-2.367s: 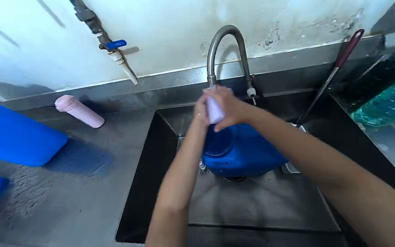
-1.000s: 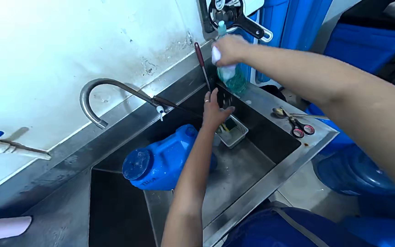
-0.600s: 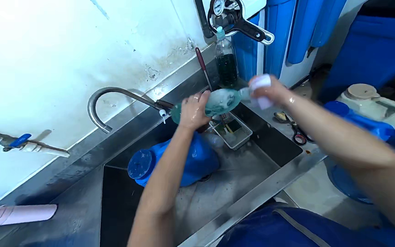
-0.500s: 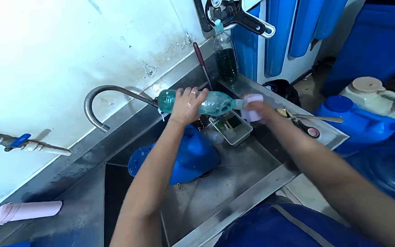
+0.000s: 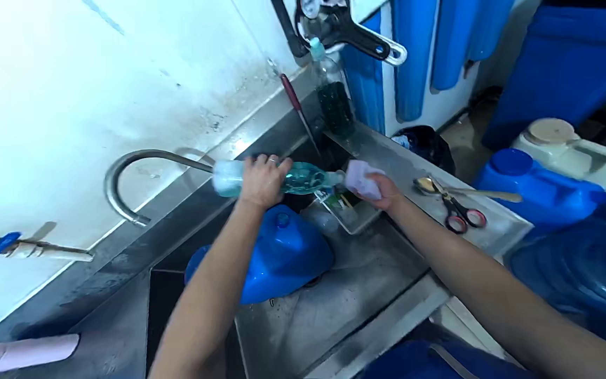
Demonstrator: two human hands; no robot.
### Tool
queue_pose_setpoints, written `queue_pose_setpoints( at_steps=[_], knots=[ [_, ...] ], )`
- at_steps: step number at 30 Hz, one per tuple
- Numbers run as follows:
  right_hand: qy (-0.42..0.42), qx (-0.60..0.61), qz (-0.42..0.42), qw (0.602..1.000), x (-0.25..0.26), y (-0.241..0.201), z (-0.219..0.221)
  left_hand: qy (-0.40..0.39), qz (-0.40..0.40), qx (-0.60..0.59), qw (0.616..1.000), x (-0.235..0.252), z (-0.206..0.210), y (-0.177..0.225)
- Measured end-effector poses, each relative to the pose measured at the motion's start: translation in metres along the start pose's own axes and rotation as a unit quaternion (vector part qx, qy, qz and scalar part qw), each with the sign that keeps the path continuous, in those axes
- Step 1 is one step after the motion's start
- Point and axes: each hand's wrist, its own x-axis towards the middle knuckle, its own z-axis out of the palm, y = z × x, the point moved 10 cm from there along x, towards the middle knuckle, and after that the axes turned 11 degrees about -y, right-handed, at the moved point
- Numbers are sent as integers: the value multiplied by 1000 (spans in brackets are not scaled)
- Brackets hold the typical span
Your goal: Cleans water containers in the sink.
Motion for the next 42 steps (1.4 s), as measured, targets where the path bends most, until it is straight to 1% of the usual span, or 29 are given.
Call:
queue_pose_setpoints(
  at_steps=[2,4,6,8,10,11,12,15,16,17,20,21,22,23,24,26,27,28,29,31,33,34,35,36,38,39,40,41,42],
  knots=[
    [-1,-107,14,994,-2,2,3,7,-51,-160,986,16,-7,-4],
    [28,-218,75,973,-22,28,3,72,-65,-356,929,40,-6,5],
    [28,-273,152,950,-39,57,12,164,-33,-546,821,74,2,22],
    [-18,-326,217,920,-52,78,30,169,-40,-695,698,107,19,53],
    [-85,-425,267,861,-63,88,40,166,-48,-769,616,132,29,90],
    [-124,-483,302,812,-67,93,38,167,-48,-782,598,142,32,105],
    [-176,-550,319,752,-70,101,29,168,-44,-782,599,148,33,115],
    [-311,-675,372,555,-86,126,2,190,-27,-734,652,157,29,129],
    [-345,-689,374,516,-93,130,-2,200,-26,-716,668,156,30,133],
    [-370,-694,372,493,-97,132,0,203,-22,-703,682,156,32,135],
    [-398,-699,364,469,-99,132,14,213,-15,-691,690,155,57,125],
    [-396,-704,361,466,-99,133,14,219,-46,-689,689,149,82,113],
    [-388,-705,376,459,-101,134,10,228,-106,-678,691,141,120,98],
    [-376,-701,411,445,-103,134,5,221,-197,-657,693,129,168,82],
    [-369,-697,442,427,-105,135,1,173,-302,-640,685,117,224,68],
    [-372,-691,475,399,-108,138,-1,16,-468,-615,634,93,331,55],
    [-377,-688,481,390,-109,140,-1,-50,-512,-611,602,84,366,56],
    [-380,-688,484,385,-110,141,-1,-92,-535,-605,582,79,386,59],
    [-381,-688,488,378,-110,142,-2,-118,-545,-598,576,78,395,61],
    [-389,-685,495,367,-113,143,-3,-136,-537,-591,586,75,396,64],
    [-395,-682,489,373,-113,143,-2,-131,-511,-612,589,68,387,66],
    [-397,-679,488,378,-113,143,-1,-133,-496,-636,576,62,384,72],
    [-400,-676,488,381,-113,143,-1,-137,-483,-674,543,53,384,83],
    [-403,-673,489,381,-114,143,0,-139,-469,-731,476,43,386,102],
    [-412,-669,487,381,-117,144,2,-131,-417,-842,316,24,390,151],
    [-417,-667,485,381,-118,144,4,-121,-377,-877,272,17,378,171],
    [-423,-667,482,380,-118,144,5,-91,-348,-897,258,10,360,183],
    [-428,-668,474,382,-117,144,6,-50,-331,-903,268,3,343,190],
    [-430,-669,466,388,-117,145,6,-22,-311,-902,300,-1,333,195]
  ],
)
